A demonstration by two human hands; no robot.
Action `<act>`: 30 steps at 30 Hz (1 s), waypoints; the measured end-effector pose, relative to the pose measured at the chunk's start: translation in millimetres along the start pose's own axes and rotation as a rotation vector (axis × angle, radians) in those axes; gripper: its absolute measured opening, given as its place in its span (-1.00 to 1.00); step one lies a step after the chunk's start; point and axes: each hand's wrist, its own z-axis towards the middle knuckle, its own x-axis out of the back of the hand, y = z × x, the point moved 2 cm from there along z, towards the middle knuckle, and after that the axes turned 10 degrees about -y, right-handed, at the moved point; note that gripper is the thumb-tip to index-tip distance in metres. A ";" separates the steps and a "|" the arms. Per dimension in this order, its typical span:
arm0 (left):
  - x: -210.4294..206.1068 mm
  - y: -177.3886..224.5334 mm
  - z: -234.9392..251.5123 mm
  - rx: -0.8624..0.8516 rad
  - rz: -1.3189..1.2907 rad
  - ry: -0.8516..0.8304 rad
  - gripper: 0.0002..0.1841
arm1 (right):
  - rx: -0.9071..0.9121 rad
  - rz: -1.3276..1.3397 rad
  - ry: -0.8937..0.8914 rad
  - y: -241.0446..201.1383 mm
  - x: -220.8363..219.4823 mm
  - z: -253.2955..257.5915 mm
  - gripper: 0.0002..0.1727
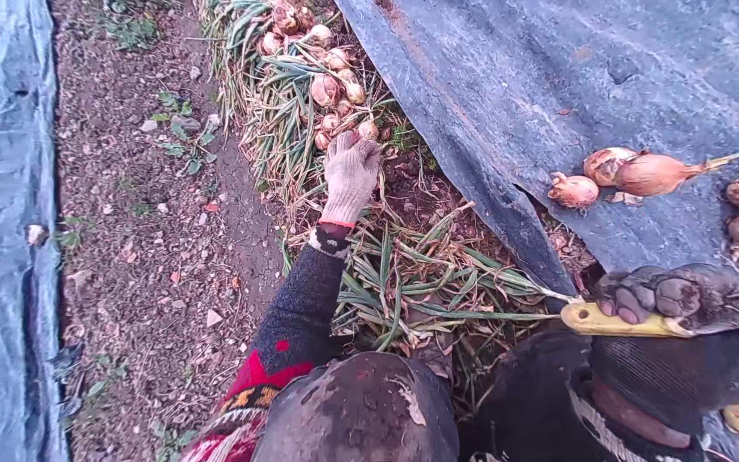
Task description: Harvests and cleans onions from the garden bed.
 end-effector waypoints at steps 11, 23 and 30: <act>-91.2 -90.3 -18.6 0.474 0.224 -0.549 -0.08 | -0.640 -0.780 0.152 99.1 -1.0 -15.1 -0.33; -43.3 -29.9 -106.5 -0.096 -0.696 -0.243 -0.14 | -0.771 -1.090 -0.157 132.4 -7.6 -31.6 -0.20; -15.6 35.8 -131.0 -0.386 -0.950 -0.689 -0.20 | -0.613 -0.606 -0.126 135.1 -27.0 -41.1 -0.42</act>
